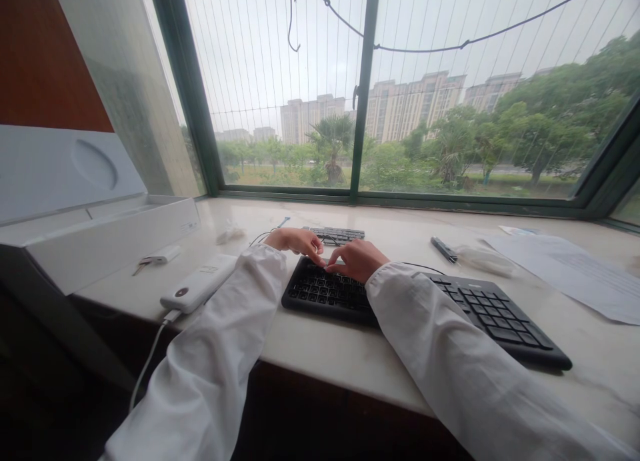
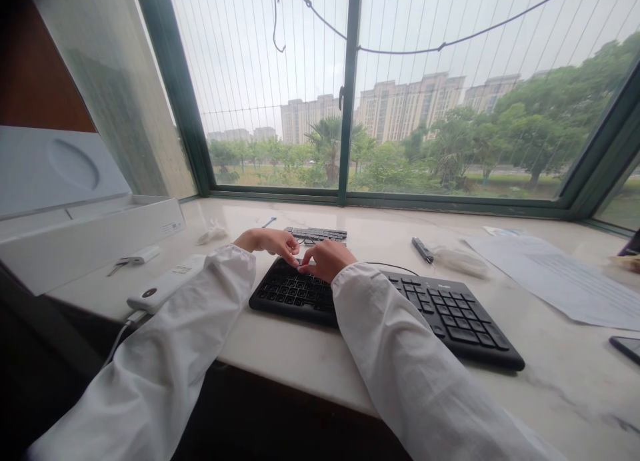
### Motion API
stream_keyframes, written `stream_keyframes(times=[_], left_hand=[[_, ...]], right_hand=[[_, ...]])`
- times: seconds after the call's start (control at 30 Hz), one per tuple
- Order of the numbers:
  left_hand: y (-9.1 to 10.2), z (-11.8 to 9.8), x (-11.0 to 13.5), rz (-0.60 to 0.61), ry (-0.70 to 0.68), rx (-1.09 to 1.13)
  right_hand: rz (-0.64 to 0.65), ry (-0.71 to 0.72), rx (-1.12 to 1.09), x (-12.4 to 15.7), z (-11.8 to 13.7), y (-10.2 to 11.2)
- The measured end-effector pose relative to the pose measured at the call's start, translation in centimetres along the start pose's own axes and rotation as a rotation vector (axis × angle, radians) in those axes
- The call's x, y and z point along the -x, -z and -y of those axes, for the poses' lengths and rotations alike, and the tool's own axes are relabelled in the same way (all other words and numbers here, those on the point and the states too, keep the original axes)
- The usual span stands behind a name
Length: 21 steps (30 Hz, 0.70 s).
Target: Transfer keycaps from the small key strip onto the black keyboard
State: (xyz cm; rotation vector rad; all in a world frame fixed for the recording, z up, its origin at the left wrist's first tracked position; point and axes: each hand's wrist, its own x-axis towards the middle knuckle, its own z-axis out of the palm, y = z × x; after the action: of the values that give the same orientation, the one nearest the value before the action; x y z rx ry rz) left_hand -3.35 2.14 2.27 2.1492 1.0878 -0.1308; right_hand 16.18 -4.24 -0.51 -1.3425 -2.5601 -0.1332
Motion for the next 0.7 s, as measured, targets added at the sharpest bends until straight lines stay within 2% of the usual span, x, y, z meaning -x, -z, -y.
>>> stream_keyframes(times=[0.7], left_hand=[[-0.21,0.32,-0.26,0.023,-0.024,0.054]], right_hand=[[0.01,-0.022,-0.065,-0.12,-0.24,-0.05]])
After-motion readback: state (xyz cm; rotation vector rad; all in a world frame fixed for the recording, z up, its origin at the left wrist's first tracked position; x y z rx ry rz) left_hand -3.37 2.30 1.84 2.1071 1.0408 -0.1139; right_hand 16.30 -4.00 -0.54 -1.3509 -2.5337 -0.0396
